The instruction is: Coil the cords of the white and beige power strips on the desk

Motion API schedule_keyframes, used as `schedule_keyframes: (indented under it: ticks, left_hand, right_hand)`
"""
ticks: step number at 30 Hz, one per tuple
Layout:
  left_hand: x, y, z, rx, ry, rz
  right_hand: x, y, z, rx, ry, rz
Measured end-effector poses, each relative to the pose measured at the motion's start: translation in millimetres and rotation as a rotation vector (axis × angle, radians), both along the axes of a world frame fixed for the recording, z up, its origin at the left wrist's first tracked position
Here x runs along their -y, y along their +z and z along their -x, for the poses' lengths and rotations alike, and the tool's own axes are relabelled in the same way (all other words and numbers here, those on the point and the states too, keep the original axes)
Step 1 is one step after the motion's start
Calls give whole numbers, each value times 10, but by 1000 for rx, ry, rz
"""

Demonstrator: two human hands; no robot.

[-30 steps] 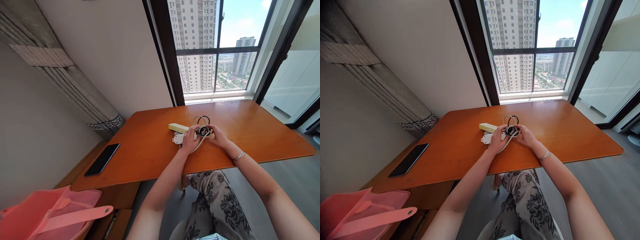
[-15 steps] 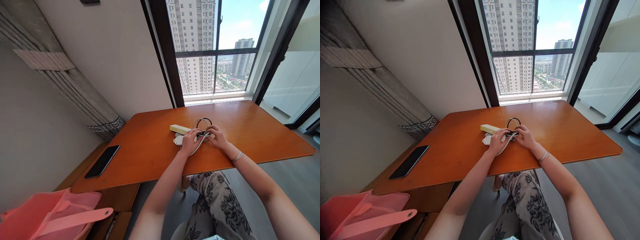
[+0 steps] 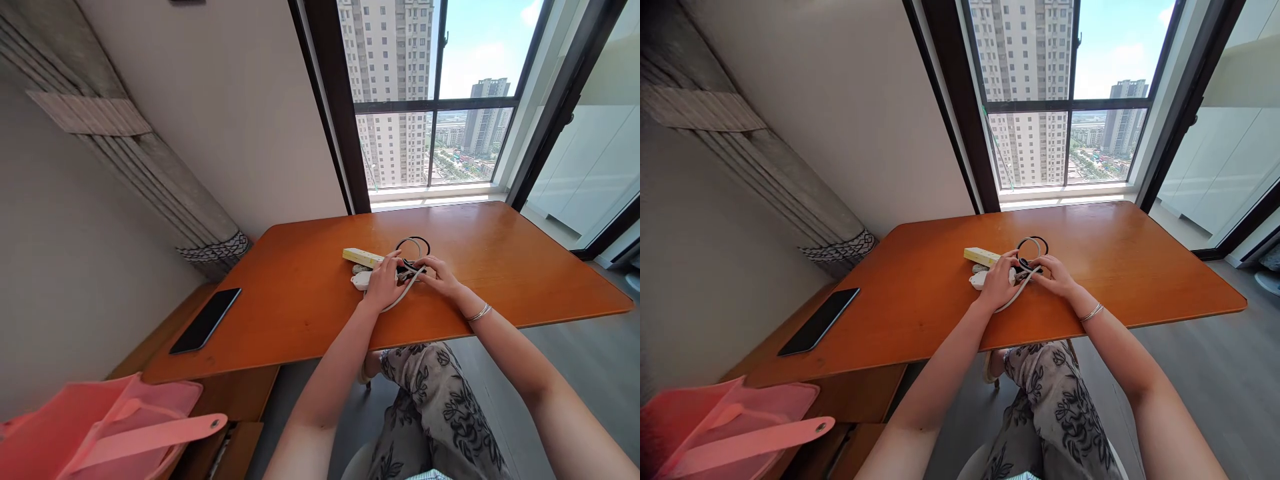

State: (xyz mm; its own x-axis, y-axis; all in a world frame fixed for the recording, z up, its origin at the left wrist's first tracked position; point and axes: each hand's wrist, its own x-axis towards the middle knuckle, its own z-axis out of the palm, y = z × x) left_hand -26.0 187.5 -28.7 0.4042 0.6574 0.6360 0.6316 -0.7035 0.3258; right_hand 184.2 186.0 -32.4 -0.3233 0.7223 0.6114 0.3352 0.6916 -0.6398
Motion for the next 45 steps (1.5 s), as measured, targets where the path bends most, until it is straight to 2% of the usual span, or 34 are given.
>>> schedule_keyframes:
  ticks: [8, 12, 15, 18, 22, 26, 31, 37, 41, 45]
  left_hand:
    - [19, -27, -58, -136, -108, 20]
    - [20, -44, -88, -168, -89, 34]
    - [16, -50, -100, -141, -65, 17]
    - [6, -50, -99, -153, -48, 13]
    - [-22, -43, -53, -141, 6, 15]
    - [-70, -42, 9, -31, 101, 0]
    - [-120, -56, 56, 115, 199, -52]
    - [-115, -77, 81, 222, 228, -86]
    - [-110, -91, 77, 246, 251, -80]
    - [-109, -75, 93, 235, 232, -71]
  right_hand:
    - [-66, -72, 8, -147, -64, 318]
    - [-55, -76, 37, -207, -3, 391]
    - [-64, -79, 63, -338, 39, 456]
    - [-98, -92, 68, -483, -2, 510]
    - [-160, -108, 34, -595, -135, 508]
    - [-204, -128, 15, -596, -213, 450]
    - [-232, -169, 25, -688, -175, 471]
    - [-263, -182, -5, -873, -153, 538]
    - [-292, -192, -35, -846, -239, 518]
    - [-317, -206, -65, -673, -307, 449]
